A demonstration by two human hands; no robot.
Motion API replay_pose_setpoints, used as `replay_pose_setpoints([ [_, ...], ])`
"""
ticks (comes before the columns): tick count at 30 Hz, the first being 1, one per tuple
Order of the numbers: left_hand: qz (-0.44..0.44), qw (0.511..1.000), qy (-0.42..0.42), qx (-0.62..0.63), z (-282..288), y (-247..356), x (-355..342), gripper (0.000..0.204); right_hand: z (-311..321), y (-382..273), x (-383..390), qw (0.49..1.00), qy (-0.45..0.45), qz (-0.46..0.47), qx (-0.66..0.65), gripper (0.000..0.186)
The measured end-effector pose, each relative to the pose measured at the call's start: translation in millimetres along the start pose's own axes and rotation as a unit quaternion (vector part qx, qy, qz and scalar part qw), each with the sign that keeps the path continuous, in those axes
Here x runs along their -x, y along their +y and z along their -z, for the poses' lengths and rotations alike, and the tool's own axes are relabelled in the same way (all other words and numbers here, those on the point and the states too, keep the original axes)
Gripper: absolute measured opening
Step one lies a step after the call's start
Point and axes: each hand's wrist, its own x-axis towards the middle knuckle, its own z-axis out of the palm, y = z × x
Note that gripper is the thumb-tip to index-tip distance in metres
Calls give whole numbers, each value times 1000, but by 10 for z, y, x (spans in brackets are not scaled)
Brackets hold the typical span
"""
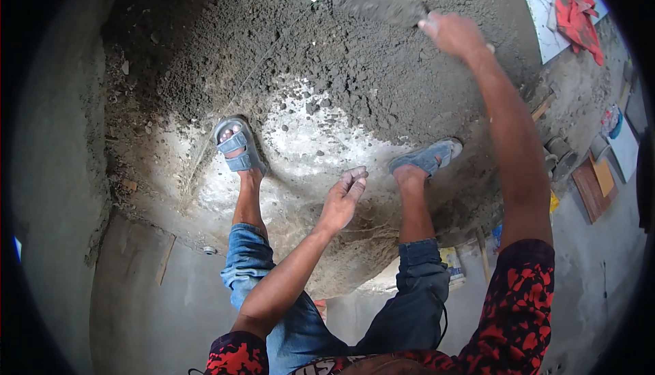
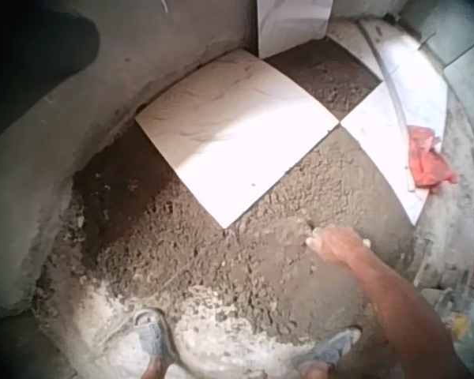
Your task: Spread and level mortar on the floor to prepare for tile installation.
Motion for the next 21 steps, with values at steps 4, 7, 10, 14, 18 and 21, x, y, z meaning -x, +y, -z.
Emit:
replay_pose_setpoints([
  [4, -11, 1000, -2, 3, 1, -77, -27, 37, 42, 179, -54, 998, 29, -33, -44, 43],
  [7, 11, 1000, -3, -17, 19, -95, 11, 38, -92, -107, 123, 997, 5, -20, -68, 44],
  [10, 4, 1000, 3, -20, 25, -52, 1, 38, 4, -465, 133, 997, -47, 1, -54, 45],
  [14, 1, 1000, 2, -8, 8, -113, -45, 38, 94, -277, -123, 998, -35, -25, -49, 45],
  [18, 10, 1000, 0, -5, -8, -48, -24, 38, 194, 129, -105, 998, 28, -47, -35, 45],
  [21, 18, 1000, 2, -15, -4, -44, -7, 38, 170, -109, 40, 997, -21, -42, -53, 47],
])
